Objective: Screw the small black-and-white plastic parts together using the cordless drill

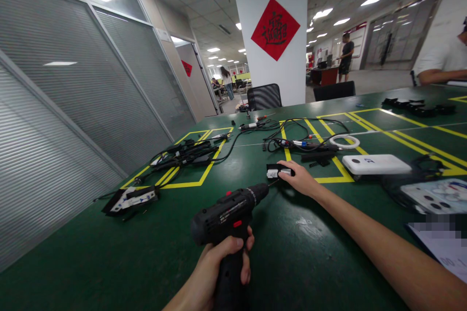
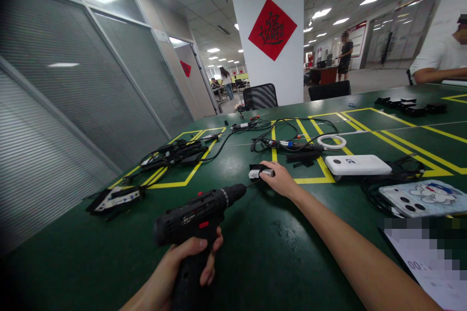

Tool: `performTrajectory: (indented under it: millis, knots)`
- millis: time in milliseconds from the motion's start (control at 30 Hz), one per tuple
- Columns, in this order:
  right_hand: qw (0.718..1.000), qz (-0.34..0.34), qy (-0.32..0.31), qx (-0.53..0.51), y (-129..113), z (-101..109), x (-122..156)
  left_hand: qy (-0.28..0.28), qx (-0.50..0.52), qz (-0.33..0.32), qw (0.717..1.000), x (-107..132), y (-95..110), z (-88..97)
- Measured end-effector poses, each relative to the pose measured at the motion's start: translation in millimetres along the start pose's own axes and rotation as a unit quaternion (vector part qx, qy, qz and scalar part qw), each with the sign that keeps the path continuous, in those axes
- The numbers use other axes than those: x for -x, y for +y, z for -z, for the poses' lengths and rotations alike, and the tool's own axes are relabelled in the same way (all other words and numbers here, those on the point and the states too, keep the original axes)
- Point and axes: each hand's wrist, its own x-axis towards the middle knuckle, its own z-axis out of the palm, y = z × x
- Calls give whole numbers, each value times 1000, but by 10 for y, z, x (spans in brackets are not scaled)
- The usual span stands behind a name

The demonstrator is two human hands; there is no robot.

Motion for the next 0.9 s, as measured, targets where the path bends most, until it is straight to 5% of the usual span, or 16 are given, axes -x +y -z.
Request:
performTrajectory:
  millis: [900]
  knots:
    - [1000, -10, -6, 4, -13, 5, -5, 7, 0, -1, 1000, -12, 4, -5]
